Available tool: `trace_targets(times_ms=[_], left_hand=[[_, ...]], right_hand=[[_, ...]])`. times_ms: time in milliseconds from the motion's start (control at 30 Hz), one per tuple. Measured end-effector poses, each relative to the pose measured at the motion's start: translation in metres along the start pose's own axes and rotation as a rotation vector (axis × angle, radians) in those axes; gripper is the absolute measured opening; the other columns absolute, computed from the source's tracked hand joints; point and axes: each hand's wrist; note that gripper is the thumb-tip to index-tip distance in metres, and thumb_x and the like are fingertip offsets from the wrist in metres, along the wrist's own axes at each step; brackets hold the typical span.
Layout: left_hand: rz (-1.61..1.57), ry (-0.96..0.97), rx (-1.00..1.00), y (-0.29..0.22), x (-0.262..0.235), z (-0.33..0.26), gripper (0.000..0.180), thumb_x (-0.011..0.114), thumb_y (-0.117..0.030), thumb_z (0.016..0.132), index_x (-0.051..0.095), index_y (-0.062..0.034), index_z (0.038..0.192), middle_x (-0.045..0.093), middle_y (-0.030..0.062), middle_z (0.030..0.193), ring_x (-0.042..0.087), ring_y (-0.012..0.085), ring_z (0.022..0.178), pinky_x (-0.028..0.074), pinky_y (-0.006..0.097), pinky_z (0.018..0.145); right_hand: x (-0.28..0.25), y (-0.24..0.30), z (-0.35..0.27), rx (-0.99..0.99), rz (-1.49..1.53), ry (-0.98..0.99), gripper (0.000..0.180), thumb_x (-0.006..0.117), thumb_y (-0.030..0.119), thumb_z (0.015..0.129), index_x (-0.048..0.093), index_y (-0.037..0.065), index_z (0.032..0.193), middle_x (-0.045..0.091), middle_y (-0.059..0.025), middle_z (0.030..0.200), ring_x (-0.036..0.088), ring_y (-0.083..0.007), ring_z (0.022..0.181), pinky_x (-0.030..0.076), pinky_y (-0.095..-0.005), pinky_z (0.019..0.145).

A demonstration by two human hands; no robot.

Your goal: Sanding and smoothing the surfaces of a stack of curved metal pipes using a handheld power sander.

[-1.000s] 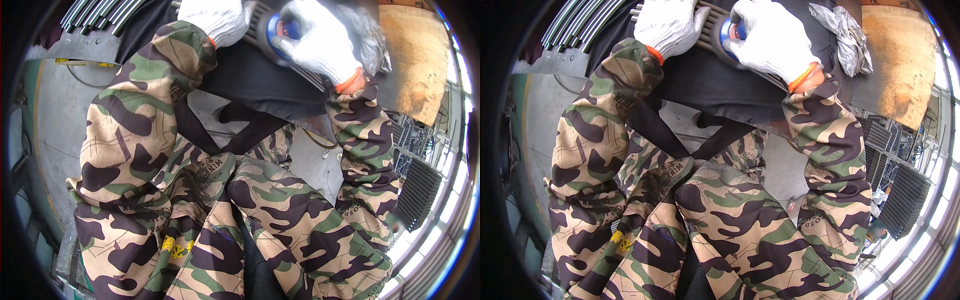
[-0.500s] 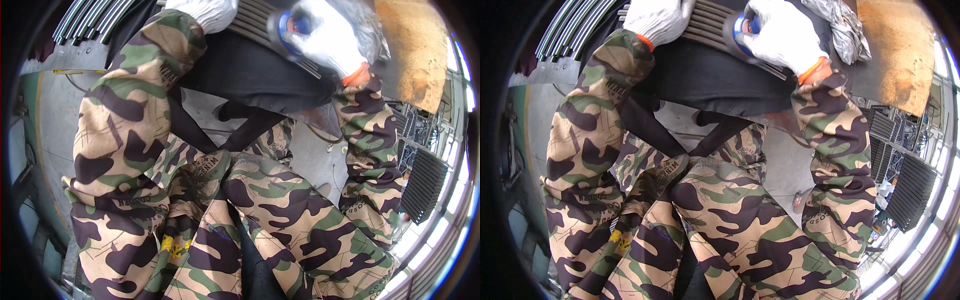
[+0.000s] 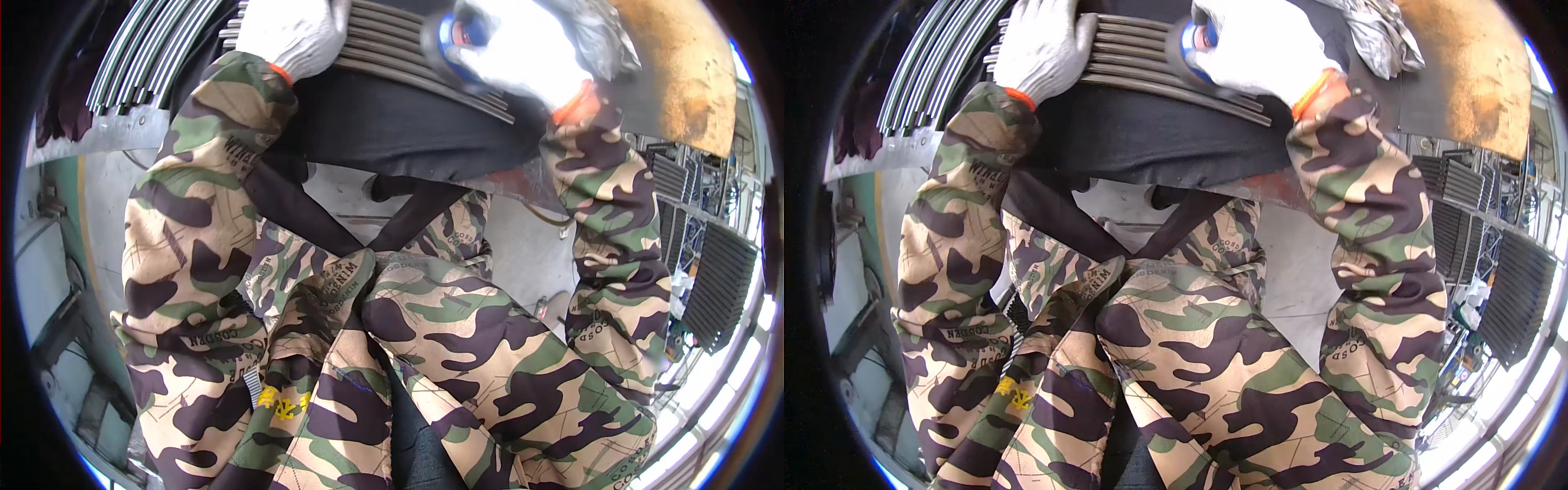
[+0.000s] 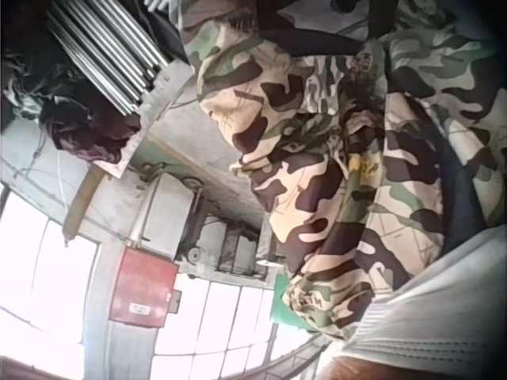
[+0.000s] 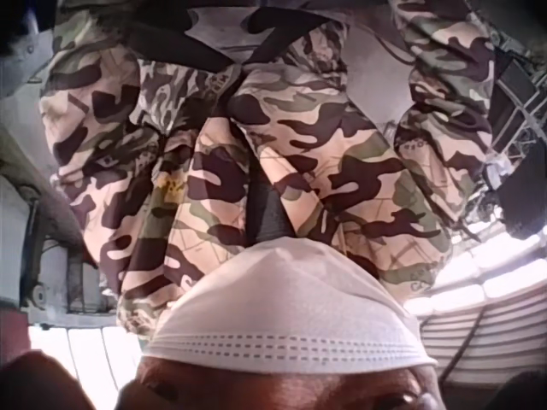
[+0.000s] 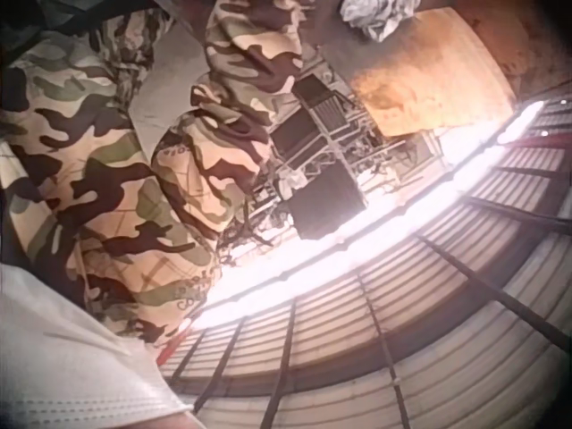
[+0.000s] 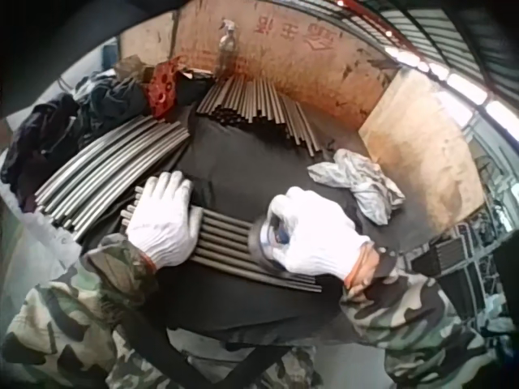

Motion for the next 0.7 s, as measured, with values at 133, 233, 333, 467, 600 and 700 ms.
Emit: trace_targets(times_ms=[133,233,333,467,600,700], left_hand=[[0.01,0.104,0.021,-0.001,0.003,-0.01,0.051,0.059,-0.03,0.102,0.063,0.0072,0.137,0.061,0.0308,0.145,0.053,0.0504,0.138,0.035,0.058,0.122],[0.021,0.129,0.018,0.001,-0.009,-0.017,0.052,0.058,-0.03,0.102,0.063,0.0075,0.138,0.061,0.0308,0.146,0.053,0.0503,0.139,0.034,0.058,0.123],[0.004,0.12,0.019,-0.005,0.004,-0.011,0.052,0.059,-0.029,0.102,0.063,0.0076,0.137,0.061,0.0311,0.145,0.053,0.0507,0.139,0.034,0.059,0.123],[-0.023,0.144,0.013,-0.006,0.008,-0.003,0.051,0.059,-0.03,0.102,0.064,0.0076,0.137,0.061,0.0313,0.144,0.053,0.0509,0.138,0.034,0.059,0.123],[0.024,0.126,0.029,0.004,-0.006,-0.006,0.052,0.059,-0.03,0.101,0.063,0.0073,0.137,0.062,0.0309,0.143,0.054,0.0499,0.137,0.035,0.058,0.122],[-0.01,0.122,0.007,-0.006,0.01,0.004,0.052,0.06,-0.03,0.101,0.064,0.007,0.136,0.063,0.0299,0.143,0.055,0.049,0.136,0.036,0.057,0.121]], right_hand=[[0.0,-0.011,-0.001,0.028,-0.004,0.011,0.031,0.081,0.035,0.081,0.068,0.01,0.096,0.067,-0.0177,0.095,0.069,-0.0395,0.089,0.057,-0.0476,0.079],[-0.001,-0.005,0.003,0.05,-0.005,0.022,0.03,0.08,0.034,0.083,0.068,0.01,0.096,0.067,-0.0185,0.095,0.069,-0.0396,0.089,0.058,-0.0482,0.079],[-0.003,-0.002,-0.004,0.09,-0.011,0.089,0.03,0.079,0.034,0.084,0.068,0.01,0.098,0.067,-0.019,0.095,0.069,-0.0399,0.088,0.057,-0.0489,0.079],[-0.001,0.002,-0.008,0.06,-0.02,0.101,0.03,0.076,0.034,0.086,0.068,0.009,0.1,0.067,-0.0196,0.096,0.069,-0.0404,0.089,0.058,-0.0489,0.079],[0.003,0.017,0.01,0.005,0.019,0.018,0.028,0.074,0.032,0.087,0.068,0.008,0.1,0.067,-0.0194,0.095,0.069,-0.0401,0.088,0.058,-0.0487,0.077],[0.009,0.014,0.014,-0.032,0.0,-0.028,0.029,0.074,0.032,0.086,0.068,0.008,0.101,0.067,-0.0194,0.093,0.07,-0.0405,0.086,0.058,-0.0488,0.076]])
Point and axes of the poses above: each hand's wrist, its own z-axis towards the middle knuckle, its own x-axis out of the palm, y = z × x
